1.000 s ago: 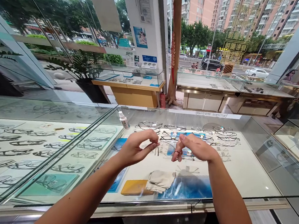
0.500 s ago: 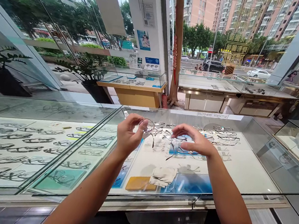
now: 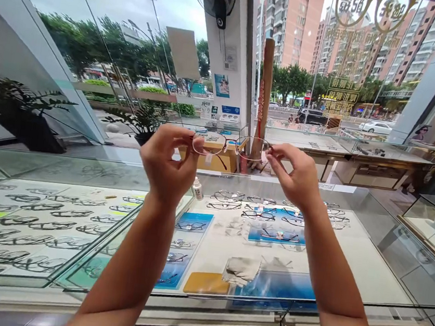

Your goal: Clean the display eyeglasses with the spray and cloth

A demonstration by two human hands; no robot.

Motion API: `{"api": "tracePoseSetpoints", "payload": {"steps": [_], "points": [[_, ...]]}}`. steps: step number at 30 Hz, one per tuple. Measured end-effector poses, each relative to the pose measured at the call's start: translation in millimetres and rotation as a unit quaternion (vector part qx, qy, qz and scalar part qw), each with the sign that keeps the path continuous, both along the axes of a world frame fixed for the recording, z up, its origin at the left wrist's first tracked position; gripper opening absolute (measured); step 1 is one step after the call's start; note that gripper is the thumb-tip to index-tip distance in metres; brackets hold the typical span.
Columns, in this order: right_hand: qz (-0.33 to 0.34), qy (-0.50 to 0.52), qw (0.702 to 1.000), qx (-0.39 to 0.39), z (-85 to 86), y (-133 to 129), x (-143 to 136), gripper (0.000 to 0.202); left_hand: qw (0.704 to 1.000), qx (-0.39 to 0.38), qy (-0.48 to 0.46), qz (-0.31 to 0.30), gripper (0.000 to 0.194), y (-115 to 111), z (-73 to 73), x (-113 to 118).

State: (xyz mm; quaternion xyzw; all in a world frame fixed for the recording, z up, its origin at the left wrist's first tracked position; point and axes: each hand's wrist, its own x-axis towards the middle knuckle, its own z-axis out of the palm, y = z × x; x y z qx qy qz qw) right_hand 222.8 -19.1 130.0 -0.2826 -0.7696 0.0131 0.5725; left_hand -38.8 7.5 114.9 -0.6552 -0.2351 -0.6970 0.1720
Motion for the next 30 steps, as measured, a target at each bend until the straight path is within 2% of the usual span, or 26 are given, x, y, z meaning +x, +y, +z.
{"api": "tracePoseSetpoints", "payload": {"steps": [3,6,8,11,14,20,23,26,30], "points": [[-0.03,0.068,0.996,0.054,1.5,0,-11,0.009,0.999,0.039,-0.009,0.006,0.009,-1,6.9,4],[0.002,0.128,0.99,0.061,-6.1,1,-18,0.007,0.999,0.047,-0.004,-0.016,0.01,-6,3.3,6],[0.038,0.151,0.987,0.042,-10.6,2,-18,0.008,0.998,0.029,-0.007,-0.054,0.01,-9,0.4,5],[0.091,0.169,0.981,-0.006,-12.6,2,-14,0.014,0.989,-0.023,-0.02,-0.146,0.006,-13,0.4,4],[0.132,0.173,0.974,-0.059,-9.4,-1,-11,0.02,0.972,-0.071,-0.017,-0.225,0.013,-15,4.3,3],[0.165,0.178,0.964,-0.113,-3.2,-5,-6,0.018,0.937,-0.143,0.032,-0.316,0.02,-18,10.7,-5],[0.169,0.155,0.965,-0.128,-2.3,-5,-3,0.017,0.918,-0.185,0.081,-0.341,0.022,-25,14.7,-11],[0.167,0.132,0.968,-0.136,-2.2,-5,-1,0.018,0.907,-0.22,0.129,-0.335,0.03,-33,20.5,-14],[0.162,0.127,0.972,-0.117,-4.4,-5,0,0.018,0.923,-0.206,0.145,-0.291,0.041,-36,26.7,-16]]}}
